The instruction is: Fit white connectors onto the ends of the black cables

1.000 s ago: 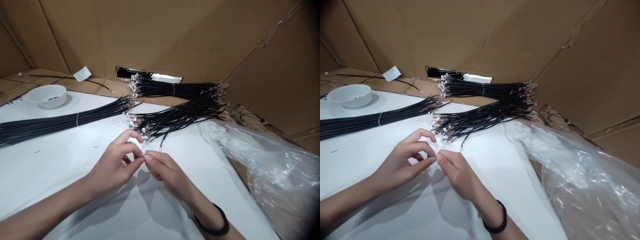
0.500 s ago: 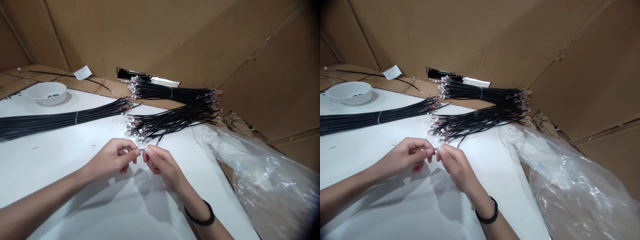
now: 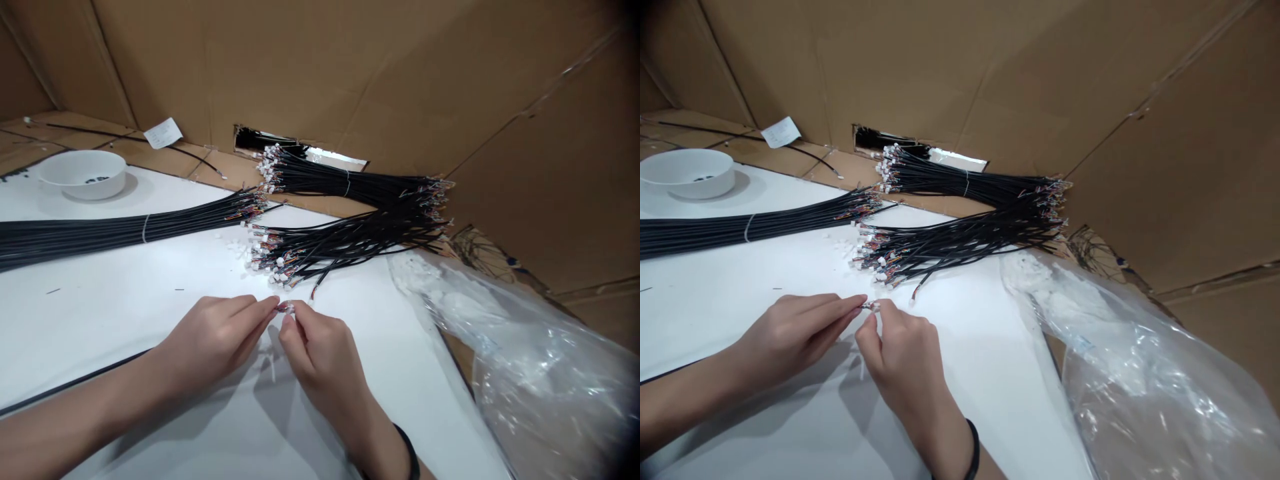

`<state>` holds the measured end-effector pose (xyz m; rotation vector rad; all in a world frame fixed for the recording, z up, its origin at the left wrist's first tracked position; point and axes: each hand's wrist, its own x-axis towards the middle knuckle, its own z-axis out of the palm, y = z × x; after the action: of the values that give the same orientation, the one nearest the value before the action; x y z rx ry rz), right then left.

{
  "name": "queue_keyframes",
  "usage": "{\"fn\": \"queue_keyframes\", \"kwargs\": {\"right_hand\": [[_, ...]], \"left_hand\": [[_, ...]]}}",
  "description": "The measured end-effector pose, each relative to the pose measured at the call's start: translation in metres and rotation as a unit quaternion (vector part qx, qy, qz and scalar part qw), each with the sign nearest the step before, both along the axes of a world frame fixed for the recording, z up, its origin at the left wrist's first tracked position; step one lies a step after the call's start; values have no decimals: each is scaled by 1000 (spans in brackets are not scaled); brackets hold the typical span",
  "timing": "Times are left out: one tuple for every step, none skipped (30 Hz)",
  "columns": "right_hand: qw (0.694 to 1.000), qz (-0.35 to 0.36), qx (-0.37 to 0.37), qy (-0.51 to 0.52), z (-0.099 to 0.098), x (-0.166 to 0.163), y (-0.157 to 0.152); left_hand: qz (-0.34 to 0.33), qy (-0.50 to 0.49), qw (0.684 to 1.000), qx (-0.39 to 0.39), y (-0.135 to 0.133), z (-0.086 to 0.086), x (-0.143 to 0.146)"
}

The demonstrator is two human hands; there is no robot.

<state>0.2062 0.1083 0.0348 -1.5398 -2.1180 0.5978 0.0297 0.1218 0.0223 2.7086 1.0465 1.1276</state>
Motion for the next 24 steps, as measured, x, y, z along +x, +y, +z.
{"fn": "queue_keyframes", "kwargs": {"right_hand": [[1000, -3, -2, 2, 0, -1, 0], [1000, -6, -1, 5, 0, -1, 0], [1000, -8, 2, 7, 0, -1, 0], [1000, -9, 5, 9, 0, -2, 0], [1000, -10, 9, 9, 0, -2, 0], [1000, -10, 11, 7, 0, -2, 0], [1000, -10, 13, 6, 0, -2, -1], [1000, -11, 15, 6, 1, -2, -1], [1000, -11, 16, 6, 1, -2, -1], [1000, -11, 17, 6, 1, -2, -1], [1000, -10, 20, 6, 1, -2, -1], [1000, -8, 23, 6, 1, -2, -1], [1000, -6, 28, 5, 0, -2, -1], [999, -4, 34, 5, -1, -3, -1], [999, -4, 43, 4, -1, -3, -1], [999, -5, 52, 5, -2, -3, -1], [998, -8, 61, 6, -3, -3, -1], [997, -11, 71, 9, -4, -3, -1], [997, -14, 79, 13, -4, -3, -2], [996, -15, 84, 17, -4, -2, -2], [996, -13, 87, 19, -5, -2, -2], [996, -11, 89, 20, -5, -2, -2], [996, -8, 89, 21, -4, -1, -2], [996, -4, 88, 20, -4, -1, -3]], "left_hand": [[-1, 14, 1000, 10, -1, 0, 0], [-3, 26, 1000, 16, -1, 1, -1], [-6, 38, 999, 22, -2, 2, -1], [-9, 48, 998, 28, -2, 2, -2], [-10, 56, 998, 35, -2, 3, -2], [-9, 62, 997, 43, -3, 4, -2], [-7, 67, 996, 51, -3, 4, -2], [-7, 70, 996, 57, -3, 4, -2], [-6, 71, 995, 63, -3, 3, -2], [-6, 72, 995, 67, -4, 3, -2], [-5, 72, 995, 70, -4, 2, -2], [-3, 72, 995, 73, -5, 2, -2], [0, 71, 995, 76, -5, 1, -3], [4, 70, 994, 81, -5, 1, -3], [7, 70, 994, 87, -5, 0, -3], [7, 69, 993, 94, -5, 0, -3], [5, 66, 992, 103, -5, 0, -3], [3, 64, 992, 111, -5, 0, -3], [1, 61, 991, 118, -4, 0, -3], [-1, 58, 991, 123, -4, 0, -2], [-3, 56, 991, 125, -4, 1, -2], [-3, 57, 991, 123, -4, 1, -2], [-4, 59, 991, 121, -4, 2, -2], [-5, 60, 991, 119, -4, 2, -2]]}}
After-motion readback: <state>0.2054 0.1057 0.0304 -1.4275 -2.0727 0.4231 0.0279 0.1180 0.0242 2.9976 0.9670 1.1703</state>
